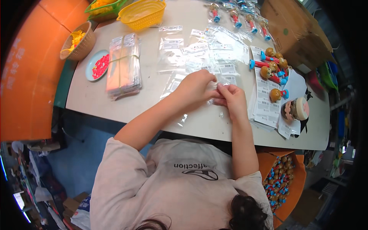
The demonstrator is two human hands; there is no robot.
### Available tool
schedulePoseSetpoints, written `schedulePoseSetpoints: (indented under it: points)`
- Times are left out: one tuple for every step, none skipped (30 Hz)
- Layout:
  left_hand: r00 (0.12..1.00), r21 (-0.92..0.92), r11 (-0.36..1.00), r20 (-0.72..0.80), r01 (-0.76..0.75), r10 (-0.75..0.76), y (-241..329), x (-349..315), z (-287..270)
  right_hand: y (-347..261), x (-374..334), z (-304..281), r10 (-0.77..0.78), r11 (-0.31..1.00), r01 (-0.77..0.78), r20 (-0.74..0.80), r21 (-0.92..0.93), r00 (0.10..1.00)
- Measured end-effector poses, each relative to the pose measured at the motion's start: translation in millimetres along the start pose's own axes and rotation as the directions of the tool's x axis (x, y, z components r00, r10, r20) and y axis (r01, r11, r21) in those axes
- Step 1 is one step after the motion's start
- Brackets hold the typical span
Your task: Packaging small toy figures into clear plastic bags and sealing them with adhesive labels.
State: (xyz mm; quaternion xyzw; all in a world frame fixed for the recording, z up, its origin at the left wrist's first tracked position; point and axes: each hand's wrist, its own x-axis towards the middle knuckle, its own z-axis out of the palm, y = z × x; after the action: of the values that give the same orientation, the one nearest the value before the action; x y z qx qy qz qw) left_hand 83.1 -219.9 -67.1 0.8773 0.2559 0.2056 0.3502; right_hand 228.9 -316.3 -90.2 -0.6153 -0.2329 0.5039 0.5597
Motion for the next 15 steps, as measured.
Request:
schedulePoseSetpoints:
  points:
    - [1.0,0.055,0.998,0.016,0.005,-0.006,0.6,0.6,1.4,3.2,0.7,2.4,-0.029,0.999,0.029,0.014,-0.013,0.999]
    - [1.0,0.048,0.999,0.025,-0.01,0.009,2.2,0.0,0.5,6.0,2.0,4.7,-0.059,0.998,0.06,0.025,-0.026,0.998]
    - [0.996,0.067,0.997,0.078,0.044,-0.049,5.2,-0.7,-2.2,8.8,4.4,6.0,-0.064,0.998,0.064,0.0,-0.026,0.998]
    - [0.986,0.092,0.991,0.131,0.096,-0.108,7.1,-2.2,-3.7,12.0,5.8,8.2,-0.094,0.996,0.094,0.008,0.004,0.996]
    - [0.985,0.082,0.994,0.148,0.075,-0.087,5.2,-3.0,-1.3,13.3,6.5,7.7,-0.125,0.992,0.124,0.014,0.033,0.992]
    - [0.998,0.117,0.992,0.037,0.044,-0.049,0.1,-4.3,1.6,12.7,7.2,5.9,-0.107,0.994,0.107,0.026,0.014,0.994]
    - [0.997,0.153,0.988,-0.073,0.018,-0.007,-4.0,-4.6,3.9,11.3,6.5,5.6,-0.111,0.994,0.111,0.005,0.015,0.994]
    - [0.998,0.145,0.989,-0.061,0.002,0.007,-6.8,-4.0,4.9,8.6,4.3,6.5,-0.066,0.998,0.067,0.014,-0.018,0.998]
    - [0.997,0.224,0.974,-0.06,-0.027,0.041,-9.7,-3.2,4.9,4.7,1.7,6.8,-0.021,0.998,0.022,0.026,-0.051,0.999]
    - [0.996,0.303,0.952,-0.06,-0.05,0.071,-13.2,-3.0,5.7,-2.9,-3.0,6.8,0.018,0.993,-0.01,0.062,-0.121,0.998]
    - [0.996,0.299,0.953,-0.055,-0.057,0.077,-17.7,-4.1,8.1,-13.4,-4.8,0.6,-0.084,0.942,0.078,-0.005,-0.327,0.996]
    - [0.986,0.35,0.931,-0.083,-0.108,0.145,-23.8,-8.1,9.2,-25.4,-5.3,-8.3,-0.192,0.842,0.147,-0.034,-0.519,0.981]
    - [0.97,0.387,0.907,-0.102,-0.168,0.223,-27.0,-9.3,12.0,-44.3,-9.5,-20.0,-0.396,0.747,0.205,-0.176,-0.632,0.901]
    - [0.968,0.372,0.909,-0.09,-0.187,0.236,-27.4,-7.4,16.9,-55.1,-6.0,-47.4,-0.628,0.593,0.262,-0.234,-0.761,0.742]
    - [0.974,0.375,0.914,-0.094,-0.158,0.207,-28.3,-8.3,18.1,-66.9,3.3,-82.0,-0.727,0.414,0.184,-0.202,-0.891,0.656]
